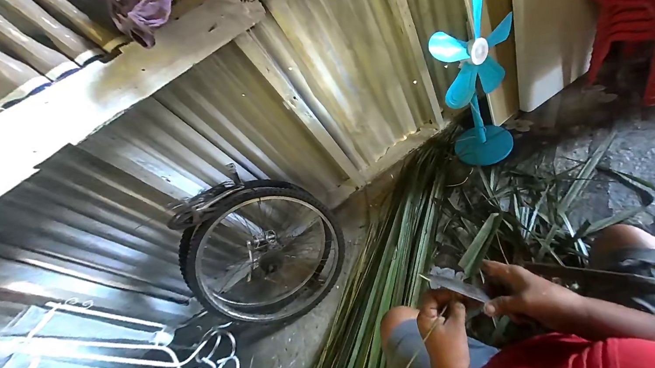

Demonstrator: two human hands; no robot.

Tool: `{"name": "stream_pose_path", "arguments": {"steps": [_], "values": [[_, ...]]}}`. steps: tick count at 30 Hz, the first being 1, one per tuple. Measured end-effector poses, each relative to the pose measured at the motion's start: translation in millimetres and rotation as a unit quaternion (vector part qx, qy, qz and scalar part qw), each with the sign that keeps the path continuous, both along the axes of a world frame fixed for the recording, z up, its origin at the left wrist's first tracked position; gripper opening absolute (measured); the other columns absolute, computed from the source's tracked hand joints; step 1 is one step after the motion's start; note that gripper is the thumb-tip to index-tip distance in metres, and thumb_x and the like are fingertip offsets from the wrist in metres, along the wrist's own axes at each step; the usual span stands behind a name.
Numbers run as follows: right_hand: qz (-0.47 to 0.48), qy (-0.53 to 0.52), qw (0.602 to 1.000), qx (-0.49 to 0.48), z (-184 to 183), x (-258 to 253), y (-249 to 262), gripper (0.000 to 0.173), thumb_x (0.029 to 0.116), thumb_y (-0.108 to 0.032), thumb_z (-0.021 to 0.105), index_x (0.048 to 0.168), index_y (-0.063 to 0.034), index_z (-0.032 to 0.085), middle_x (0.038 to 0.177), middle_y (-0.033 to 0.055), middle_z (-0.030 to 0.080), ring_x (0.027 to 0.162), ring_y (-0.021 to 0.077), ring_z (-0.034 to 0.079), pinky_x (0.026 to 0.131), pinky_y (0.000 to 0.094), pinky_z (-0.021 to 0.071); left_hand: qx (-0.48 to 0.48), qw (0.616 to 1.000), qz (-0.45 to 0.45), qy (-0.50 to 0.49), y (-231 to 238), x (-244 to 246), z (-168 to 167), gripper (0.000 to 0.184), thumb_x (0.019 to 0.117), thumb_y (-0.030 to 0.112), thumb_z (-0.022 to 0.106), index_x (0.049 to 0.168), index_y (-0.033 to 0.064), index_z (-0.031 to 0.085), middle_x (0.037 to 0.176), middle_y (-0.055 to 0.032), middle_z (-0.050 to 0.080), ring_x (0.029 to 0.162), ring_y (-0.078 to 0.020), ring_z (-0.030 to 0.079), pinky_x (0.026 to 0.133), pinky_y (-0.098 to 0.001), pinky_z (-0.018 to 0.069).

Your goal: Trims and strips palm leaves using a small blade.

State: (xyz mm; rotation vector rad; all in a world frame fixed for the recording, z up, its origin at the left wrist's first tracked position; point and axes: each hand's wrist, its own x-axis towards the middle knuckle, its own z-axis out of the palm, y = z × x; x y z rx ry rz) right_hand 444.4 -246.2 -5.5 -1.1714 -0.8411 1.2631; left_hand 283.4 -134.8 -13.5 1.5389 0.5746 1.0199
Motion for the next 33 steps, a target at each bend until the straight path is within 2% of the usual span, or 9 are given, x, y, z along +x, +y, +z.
{"name": "stream_pose_path", "arguments": {"steps": [6,11,14,18,20,22,24,27,33], "values": [[-0.06,-0.017,0.998,-0.009,-7,5,4,0.092,0.0828,-0.016,0.082,0.159,-0.0092,0.03,0.094,0.0056,0.07,0.07,0.0126,0.064,0.06,0.0296,0.0544,-0.025,1.0,-0.008,0.003,-2,-3,-1,0.004,0.0889,-0.007,0.067,0.09,-0.0044,0.069,0.085,-0.0114,0.074,0.076,-0.0156,0.073,0.075,-0.0313,0.0635],[-0.249,-0.006,0.964,-0.095,-36,49,13,0.072,0.0951,-0.012,0.071,0.159,-0.0206,0.038,0.101,0.0125,0.064,0.059,0.0147,0.052,0.05,0.0328,0.0451,-0.082,0.996,-0.043,-0.016,-14,-12,3,0.007,0.0927,-0.01,0.064,0.097,-0.008,0.069,0.093,-0.0178,0.076,0.076,-0.0248,0.076,0.074,-0.0381,0.0663],[-0.319,-0.025,0.933,-0.165,-68,84,7,0.049,0.1015,-0.021,0.065,0.149,-0.02,0.053,0.124,0.0157,0.067,0.092,0.0248,0.067,0.077,0.0465,0.056,-0.065,0.997,-0.039,-0.015,-12,-17,-1,0.005,0.0921,-0.01,0.065,0.094,-0.0069,0.067,0.095,-0.0179,0.076,0.076,-0.025,0.076,0.072,-0.0378,0.0667],[-0.326,-0.015,0.923,-0.203,-79,95,-5,0.049,0.0996,-0.022,0.069,0.147,-0.0188,0.056,0.135,0.0174,0.062,0.11,0.0304,0.065,0.089,0.0533,0.0533,0.029,0.999,-0.016,0.021,4,-16,-15,0.007,0.0897,-0.009,0.069,0.096,-0.0068,0.069,0.096,-0.0157,0.076,0.076,-0.0233,0.076,0.071,-0.0364,0.0672],[-0.295,-0.021,0.934,-0.198,-62,81,-5,0.048,0.0987,-0.024,0.07,0.145,-0.019,0.058,0.109,0.0127,0.065,0.074,0.0182,0.057,0.061,0.0384,0.0487,0.095,0.994,-0.026,0.046,14,-13,-25,0.009,0.0893,-0.007,0.071,0.098,-0.0057,0.071,0.098,-0.0135,0.076,0.079,-0.0212,0.076,0.073,-0.0357,0.0673],[-0.208,0.019,0.965,-0.16,-35,64,-4,0.049,0.0985,-0.022,0.069,0.145,-0.0167,0.056,0.088,0.0065,0.061,0.054,0.011,0.046,0.048,0.0286,0.0411,0.176,0.98,-0.037,0.082,21,-7,-26,0.008,0.0892,-0.004,0.071,0.097,-0.0029,0.073,0.102,-0.0105,0.076,0.088,-0.0164,0.075,0.081,-0.032,0.0657],[-0.097,0.05,0.987,-0.12,-12,44,-3,0.05,0.098,-0.019,0.067,0.146,-0.0162,0.054,0.081,0.0026,0.059,0.05,0.008,0.044,0.046,0.0249,0.0405,0.272,0.955,-0.037,0.113,26,0,-21,0.004,0.0889,0.0,0.072,0.091,-0.0011,0.075,0.105,-0.0101,0.076,0.1,-0.0138,0.073,0.092,-0.0288,0.0608],[0.004,0.078,0.992,-0.103,4,19,-1,0.051,0.0978,-0.018,0.065,0.147,-0.0166,0.053,0.078,0.0002,0.058,0.05,0.0064,0.044,0.046,0.0239,0.04,0.417,0.892,-0.037,0.172,29,5,-6,0.007,0.0862,0.001,0.068,0.088,0.0011,0.074,0.097,-0.0138,0.073,0.094,-0.021,0.073,0.087,-0.0328,0.0606],[0.024,0.139,0.986,-0.092,0,14,1,0.05,0.0973,-0.018,0.064,0.146,-0.0164,0.053,0.075,-0.0011,0.056,0.049,0.0057,0.043,0.046,0.0229,0.0399,0.549,0.816,-0.042,0.176,36,0,-4,0.011,0.0845,0.001,0.063,0.087,0.0068,0.073,0.1,-0.0118,0.072,0.099,-0.022,0.072,0.092,-0.0321,0.0593]]}}
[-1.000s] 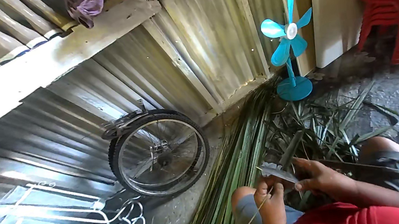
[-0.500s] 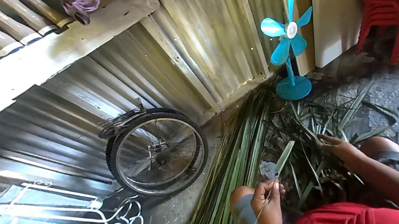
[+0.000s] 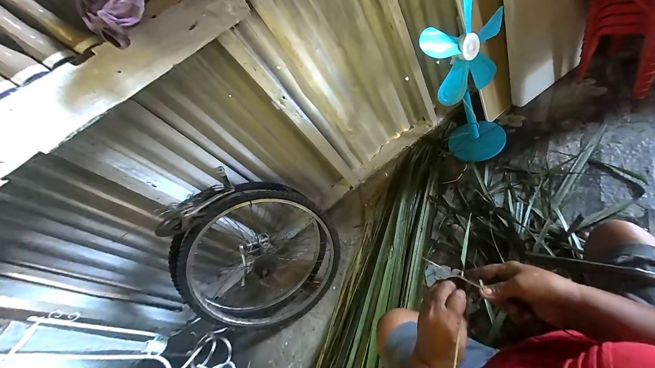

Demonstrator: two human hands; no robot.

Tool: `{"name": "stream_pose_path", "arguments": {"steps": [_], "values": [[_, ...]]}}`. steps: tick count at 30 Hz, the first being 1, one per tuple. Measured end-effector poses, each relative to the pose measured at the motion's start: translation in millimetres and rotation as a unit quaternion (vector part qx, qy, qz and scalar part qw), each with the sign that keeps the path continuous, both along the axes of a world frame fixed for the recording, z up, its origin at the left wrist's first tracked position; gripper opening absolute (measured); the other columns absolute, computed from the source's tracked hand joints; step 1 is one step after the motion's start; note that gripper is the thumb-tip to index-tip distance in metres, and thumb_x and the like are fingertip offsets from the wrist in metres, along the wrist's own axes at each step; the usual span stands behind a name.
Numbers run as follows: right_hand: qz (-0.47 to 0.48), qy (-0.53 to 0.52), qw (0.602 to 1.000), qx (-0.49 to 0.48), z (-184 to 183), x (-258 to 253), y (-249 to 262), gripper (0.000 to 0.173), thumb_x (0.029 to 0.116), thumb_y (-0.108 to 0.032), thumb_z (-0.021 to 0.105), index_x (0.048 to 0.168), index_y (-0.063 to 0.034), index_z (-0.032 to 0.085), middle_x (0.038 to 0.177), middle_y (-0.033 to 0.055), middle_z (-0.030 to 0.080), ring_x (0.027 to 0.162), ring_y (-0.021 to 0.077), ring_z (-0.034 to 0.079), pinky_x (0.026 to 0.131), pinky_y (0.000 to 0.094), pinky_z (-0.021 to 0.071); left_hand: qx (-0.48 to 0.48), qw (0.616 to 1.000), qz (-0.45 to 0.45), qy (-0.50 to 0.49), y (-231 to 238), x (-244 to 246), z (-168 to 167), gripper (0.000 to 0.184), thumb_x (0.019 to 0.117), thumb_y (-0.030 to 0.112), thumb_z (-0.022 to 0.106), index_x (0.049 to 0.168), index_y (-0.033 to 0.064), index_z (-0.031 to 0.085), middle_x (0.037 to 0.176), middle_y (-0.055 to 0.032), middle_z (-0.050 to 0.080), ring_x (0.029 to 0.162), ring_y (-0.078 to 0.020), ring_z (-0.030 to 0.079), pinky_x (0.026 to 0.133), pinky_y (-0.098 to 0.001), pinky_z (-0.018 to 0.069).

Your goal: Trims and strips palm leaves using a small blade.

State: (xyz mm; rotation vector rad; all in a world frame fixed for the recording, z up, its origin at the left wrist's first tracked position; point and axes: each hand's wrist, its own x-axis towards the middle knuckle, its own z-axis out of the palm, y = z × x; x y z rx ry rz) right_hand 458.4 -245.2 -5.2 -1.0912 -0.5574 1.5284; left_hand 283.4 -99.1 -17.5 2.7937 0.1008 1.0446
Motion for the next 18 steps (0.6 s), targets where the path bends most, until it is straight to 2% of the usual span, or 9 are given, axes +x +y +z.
{"name": "stream_pose_path", "arguments": {"steps": [3,5,10,13,14,16,17,18], "values": [[-0.027,0.005,1.0,-0.012,-12,4,5,0.055,0.0967,-0.018,0.066,0.149,-0.016,0.049,0.075,0.0001,0.056,0.049,0.0064,0.043,0.044,0.0235,0.0395,-0.023,1.0,0.002,0.001,-3,-4,-7,0.012,0.0921,0.005,0.064,0.095,0.0066,0.076,0.109,-0.0097,0.074,0.107,-0.0188,0.071,0.098,-0.03,0.0568],[-0.046,-0.007,0.999,-0.021,-22,11,10,0.057,0.0962,-0.017,0.067,0.15,-0.0164,0.049,0.077,0.001,0.058,0.048,0.0069,0.043,0.044,0.0239,0.0394,-0.046,0.999,0.006,0.004,-6,-6,-7,0.012,0.0934,0.007,0.065,0.095,0.0066,0.077,0.111,-0.0086,0.075,0.108,-0.0172,0.071,0.098,-0.0288,0.0567],[-0.161,-0.066,0.975,-0.136,-51,41,18,0.047,0.0967,-0.016,0.069,0.142,-0.0121,0.056,0.078,0.0039,0.057,0.051,0.0103,0.045,0.045,0.0276,0.0399,-0.053,0.998,-0.001,0.023,-16,-17,-4,0.011,0.095,0.009,0.065,0.095,0.0075,0.076,0.111,-0.0072,0.075,0.109,-0.0148,0.071,0.099,-0.0268,0.0561],[-0.183,-0.124,0.96,-0.172,-71,53,20,0.053,0.0962,-0.019,0.071,0.146,-0.0152,0.053,0.1,0.0101,0.063,0.067,0.0153,0.053,0.055,0.0339,0.0463,-0.067,0.997,-0.019,0.024,-19,-20,-10,0.01,0.0943,0.008,0.066,0.093,0.0063,0.076,0.109,-0.0078,0.075,0.107,-0.0159,0.071,0.098,-0.0278,0.0568],[-0.201,-0.143,0.95,-0.191,-79,57,20,0.052,0.0972,-0.023,0.072,0.146,-0.016,0.055,0.111,0.0132,0.065,0.079,0.0198,0.059,0.064,0.0398,0.0498,-0.072,0.997,-0.025,0.016,-22,-21,-11,0.009,0.0947,0.008,0.066,0.092,0.0061,0.075,0.109,-0.0079,0.075,0.107,-0.0152,0.071,0.098,-0.027,0.0567],[-0.232,-0.156,0.936,-0.214,-95,70,15,0.052,0.099,-0.027,0.069,0.148,-0.0183,0.055,0.129,0.0172,0.063,0.101,0.0294,0.063,0.08,0.0518,0.0522,-0.086,0.996,-0.025,0.004,-24,-22,-8,0.008,0.0943,0.009,0.067,0.091,0.0058,0.074,0.108,-0.008,0.075,0.107,-0.0139,0.071,0.098,-0.0258,0.0564],[-0.24,-0.152,0.933,-0.22,-97,75,12,0.053,0.0992,-0.027,0.069,0.149,-0.019,0.053,0.133,0.0181,0.062,0.106,0.0319,0.062,0.082,0.0545,0.0517,-0.094,0.995,-0.015,0.002,-22,-22,-7,0.008,0.0943,0.009,0.067,0.091,0.006,0.075,0.108,-0.0076,0.075,0.106,-0.0131,0.071,0.097,-0.0253,0.057],[-0.244,-0.146,0.931,-0.228,-96,76,9,0.054,0.0985,-0.028,0.07,0.149,-0.0186,0.053,0.131,0.0183,0.062,0.104,0.032,0.062,0.081,0.0545,0.0518,-0.099,0.995,0.0,0.002,-19,-23,-9,0.009,0.0946,0.01,0.067,0.09,0.0063,0.075,0.108,-0.0073,0.075,0.105,-0.0127,0.072,0.096,-0.0253,0.0577]]}}
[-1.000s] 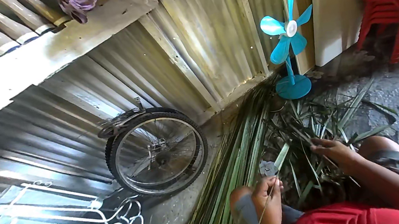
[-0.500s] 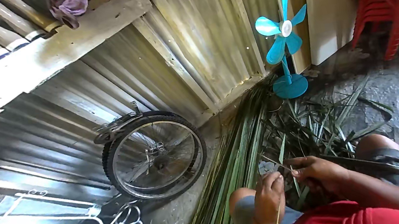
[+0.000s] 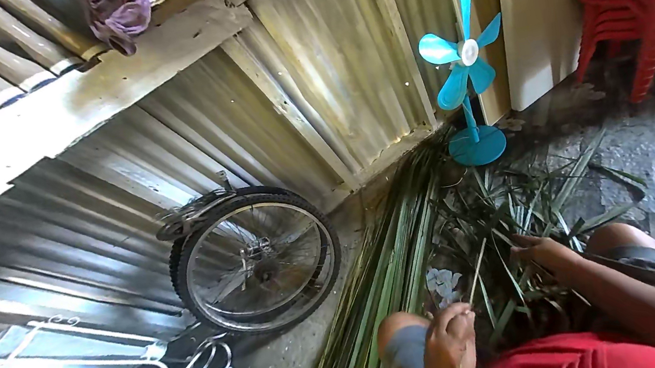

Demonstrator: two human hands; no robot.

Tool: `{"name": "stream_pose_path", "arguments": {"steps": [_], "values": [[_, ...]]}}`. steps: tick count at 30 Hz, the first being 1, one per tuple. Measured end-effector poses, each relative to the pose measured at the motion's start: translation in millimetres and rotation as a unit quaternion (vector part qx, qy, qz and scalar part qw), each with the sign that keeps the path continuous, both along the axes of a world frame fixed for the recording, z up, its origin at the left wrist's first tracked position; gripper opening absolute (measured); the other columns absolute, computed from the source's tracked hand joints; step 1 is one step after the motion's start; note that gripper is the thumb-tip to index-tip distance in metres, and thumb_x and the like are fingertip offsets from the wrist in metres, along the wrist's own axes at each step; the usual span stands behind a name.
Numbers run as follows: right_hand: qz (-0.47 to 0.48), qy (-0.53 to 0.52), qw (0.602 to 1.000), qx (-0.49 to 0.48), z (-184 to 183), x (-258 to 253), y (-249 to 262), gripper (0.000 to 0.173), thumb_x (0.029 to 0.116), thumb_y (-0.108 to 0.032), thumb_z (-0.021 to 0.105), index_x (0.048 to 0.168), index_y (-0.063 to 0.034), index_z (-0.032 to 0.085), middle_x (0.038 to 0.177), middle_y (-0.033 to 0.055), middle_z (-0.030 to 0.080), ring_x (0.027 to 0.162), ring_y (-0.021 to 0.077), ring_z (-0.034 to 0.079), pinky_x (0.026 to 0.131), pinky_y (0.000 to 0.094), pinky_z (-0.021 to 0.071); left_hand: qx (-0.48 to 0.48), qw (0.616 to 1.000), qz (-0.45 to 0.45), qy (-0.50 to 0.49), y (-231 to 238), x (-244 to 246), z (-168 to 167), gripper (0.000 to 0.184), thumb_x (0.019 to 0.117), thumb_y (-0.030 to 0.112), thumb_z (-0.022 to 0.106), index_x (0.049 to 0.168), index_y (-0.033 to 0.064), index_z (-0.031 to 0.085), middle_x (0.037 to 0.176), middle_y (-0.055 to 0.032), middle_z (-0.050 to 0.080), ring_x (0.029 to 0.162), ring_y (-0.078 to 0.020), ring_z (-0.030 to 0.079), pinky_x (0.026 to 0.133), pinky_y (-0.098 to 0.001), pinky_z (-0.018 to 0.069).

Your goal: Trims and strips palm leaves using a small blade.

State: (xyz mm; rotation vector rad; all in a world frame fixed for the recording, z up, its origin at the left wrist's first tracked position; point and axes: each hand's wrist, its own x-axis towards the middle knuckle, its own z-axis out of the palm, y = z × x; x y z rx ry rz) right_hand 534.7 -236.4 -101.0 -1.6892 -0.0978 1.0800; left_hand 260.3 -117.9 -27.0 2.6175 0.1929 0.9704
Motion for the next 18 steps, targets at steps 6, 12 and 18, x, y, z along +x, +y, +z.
{"name": "stream_pose_path", "arguments": {"steps": [6,12,18], "values": [[0.092,0.103,0.986,0.09,60,-37,-10,0.037,0.0996,-0.025,0.067,0.134,-0.0119,0.062,0.077,0.0017,0.054,0.052,0.0094,0.044,0.045,0.0258,0.0392,0.0,0.999,0.022,0.049,19,4,-9,0.013,0.0947,0.008,0.066,0.096,0.0038,0.077,0.112,-0.0091,0.075,0.107,-0.0169,0.072,0.098,-0.0293,0.0576],[0.259,0.196,0.924,0.202,96,-71,-11,0.038,0.0984,-0.025,0.064,0.135,-0.018,0.059,0.075,-0.0024,0.055,0.052,0.0059,0.045,0.046,0.0222,0.0397,0.087,0.994,-0.042,0.043,21,18,11,0.013,0.0868,-0.001,0.062,0.089,0.0055,0.073,0.106,-0.0127,0.074,0.105,-0.0246,0.072,0.095,-0.0352,0.0588],[0.209,0.244,0.916,0.238,86,-68,-8,0.035,0.0967,-0.025,0.063,0.131,-0.019,0.061,0.074,-0.0035,0.054,0.052,0.0055,0.046,0.045,0.0215,0.0393,0.063,0.996,-0.057,0.0,20,11,10,0.013,0.0938,0.005,0.063,0.096,0.0066,0.075,0.113,-0.0093,0.074,0.112,-0.0184,0.07,0.101,-0.0305,0.0556]]}}
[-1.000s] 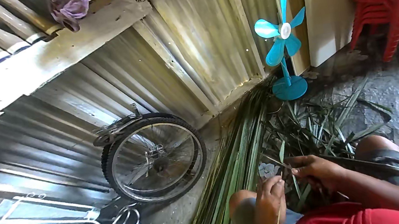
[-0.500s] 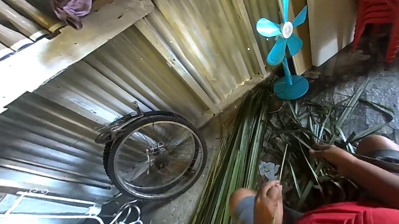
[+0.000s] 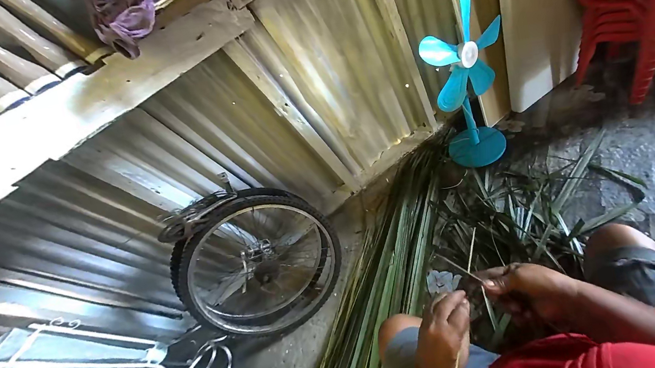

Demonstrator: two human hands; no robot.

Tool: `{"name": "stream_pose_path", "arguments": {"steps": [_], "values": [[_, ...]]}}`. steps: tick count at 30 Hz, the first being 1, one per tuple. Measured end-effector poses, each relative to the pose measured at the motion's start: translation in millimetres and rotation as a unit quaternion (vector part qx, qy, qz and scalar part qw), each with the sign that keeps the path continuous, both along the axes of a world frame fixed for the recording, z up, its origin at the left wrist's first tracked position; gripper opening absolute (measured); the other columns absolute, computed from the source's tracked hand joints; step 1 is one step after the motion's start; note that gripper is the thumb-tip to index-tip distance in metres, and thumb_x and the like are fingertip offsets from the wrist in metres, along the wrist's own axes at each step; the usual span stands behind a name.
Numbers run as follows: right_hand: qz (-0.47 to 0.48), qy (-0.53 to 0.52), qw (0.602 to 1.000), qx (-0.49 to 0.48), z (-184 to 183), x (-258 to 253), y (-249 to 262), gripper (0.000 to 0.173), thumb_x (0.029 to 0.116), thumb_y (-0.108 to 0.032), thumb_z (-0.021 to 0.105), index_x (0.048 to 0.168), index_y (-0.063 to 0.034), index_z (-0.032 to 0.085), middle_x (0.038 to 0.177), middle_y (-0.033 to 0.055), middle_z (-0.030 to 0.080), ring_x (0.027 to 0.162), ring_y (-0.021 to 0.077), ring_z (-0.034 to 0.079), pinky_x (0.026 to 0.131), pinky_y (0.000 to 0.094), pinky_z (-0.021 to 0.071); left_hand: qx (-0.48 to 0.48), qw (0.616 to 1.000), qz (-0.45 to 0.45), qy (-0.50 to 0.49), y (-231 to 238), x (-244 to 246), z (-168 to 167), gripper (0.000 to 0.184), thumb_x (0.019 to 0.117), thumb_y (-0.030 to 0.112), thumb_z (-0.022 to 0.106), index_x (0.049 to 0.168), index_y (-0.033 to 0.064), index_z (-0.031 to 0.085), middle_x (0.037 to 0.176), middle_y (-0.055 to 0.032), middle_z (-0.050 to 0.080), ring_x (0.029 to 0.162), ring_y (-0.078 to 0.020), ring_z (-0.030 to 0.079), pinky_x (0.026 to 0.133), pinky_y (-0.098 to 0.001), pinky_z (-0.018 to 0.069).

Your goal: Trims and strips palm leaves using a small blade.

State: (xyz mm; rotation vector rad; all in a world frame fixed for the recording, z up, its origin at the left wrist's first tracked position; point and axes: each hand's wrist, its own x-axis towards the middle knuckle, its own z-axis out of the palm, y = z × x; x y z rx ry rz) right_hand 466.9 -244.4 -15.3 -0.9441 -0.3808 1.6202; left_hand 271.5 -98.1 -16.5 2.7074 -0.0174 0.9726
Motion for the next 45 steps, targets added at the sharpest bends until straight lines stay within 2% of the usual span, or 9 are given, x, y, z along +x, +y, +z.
{"name": "stream_pose_path", "arguments": {"steps": [6,11,17,22,27,31,36,39,45], "values": [[-0.128,0.018,0.989,-0.071,-20,25,11,0.031,0.1012,-0.028,0.061,0.129,-0.0152,0.062,0.074,-0.0016,0.054,0.05,0.0066,0.044,0.044,0.0223,0.0386,-0.077,0.994,-0.006,-0.077,-21,-7,4,0.005,0.0945,0.006,0.07,0.09,0.0057,0.07,0.109,-0.0077,0.075,0.106,-0.014,0.072,0.096,-0.0279,0.0594],[-0.284,-0.02,0.943,-0.172,-50,54,11,0.028,0.0988,-0.024,0.067,0.124,-0.0115,0.066,0.071,0.0016,0.053,0.048,0.0098,0.043,0.042,0.025,0.0382,-0.159,0.981,0.037,-0.106,-26,-14,-2,0.008,0.0931,0.007,0.073,0.087,0.0057,0.069,0.107,-0.0069,0.076,0.101,-0.0137,0.074,0.09,-0.0283,0.062],[-0.184,-0.083,0.979,-0.027,-13,23,-1,0.041,0.0996,-0.02,0.064,0.14,-0.0115,0.059,0.08,0.001,0.057,0.053,0.0078,0.045,0.046,0.0238,0.0404,-0.405,0.898,0.072,-0.154,-27,0,-6,0.008,0.09,-0.007,0.069,0.097,-0.0039,0.069,0.097,-0.0129,0.077,0.078,-0.0204,0.076,0.072,-0.0336,0.0669],[-0.056,-0.104,0.992,0.044,7,-14,3,0.053,0.094,-0.012,0.069,0.145,-0.0111,0.056,0.088,0.0034,0.066,0.052,0.0061,0.048,0.047,0.0233,0.0432,-0.502,0.841,0.133,-0.152,-33,19,-6,0.003,0.0885,-0.006,0.068,0.088,-0.0025,0.067,0.085,-0.0078,0.073,0.079,-0.0117,0.071,0.075,-0.0272,0.0618],[-0.079,-0.063,0.994,0.036,3,-17,6,0.055,0.092,-0.01,0.071,0.145,-0.0108,0.056,0.086,0.0042,0.067,0.052,0.0062,0.049,0.046,0.0229,0.0431,-0.647,0.74,0.098,-0.156,-36,20,-10,0.002,0.092,-0.004,0.065,0.09,-0.0036,0.064,0.088,-0.015,0.071,0.081,-0.0223,0.072,0.079,-0.0396,0.0631],[-0.136,-0.019,0.991,0.005,-3,-4,10,0.053,0.0975,-0.014,0.065,0.149,-0.0125,0.051,0.074,0.0018,0.057,0.05,0.0072,0.046,0.045,0.0241,0.0424,-0.69,0.704,0.05,-0.161,-44,15,-2,0.009,0.0952,-0.007,0.06,0.088,-0.0024,0.063,0.091,-0.0182,0.075,0.08,-0.0259,0.076,0.077,-0.04,0.0646],[-0.274,-0.036,0.959,-0.057,-21,34,18,0.046,0.0988,-0.016,0.065,0.143,-0.0131,0.056,0.083,0.0041,0.06,0.054,0.0094,0.047,0.046,0.0262,0.0415,-0.675,0.721,0.047,-0.149,-49,3,-3,0.009,0.0945,-0.011,0.06,0.091,-0.0031,0.064,0.098,-0.0188,0.076,0.08,-0.0263,0.076,0.076,-0.0398,0.0655],[-0.329,-0.048,0.939,-0.091,-32,62,14,0.044,0.0991,-0.019,0.065,0.142,-0.0143,0.057,0.083,0.0028,0.058,0.053,0.0093,0.044,0.045,0.0259,0.0384,-0.617,0.77,0.06,-0.151,-45,-3,-6,0.007,0.0943,-0.009,0.061,0.093,-0.0031,0.065,0.098,-0.0166,0.076,0.079,-0.0241,0.076,0.075,-0.0383,0.0656],[-0.099,-0.071,0.992,-0.022,-6,18,-3,0.042,0.099,-0.02,0.064,0.14,-0.0126,0.058,0.077,-0.0005,0.057,0.052,0.0063,0.045,0.045,0.0229,0.0411,-0.417,0.895,0.079,-0.137,-25,4,-20,0.009,0.0894,-0.007,0.07,0.098,-0.0047,0.071,0.1,-0.0128,0.076,0.084,-0.0188,0.075,0.077,-0.0326,0.0657]]}}
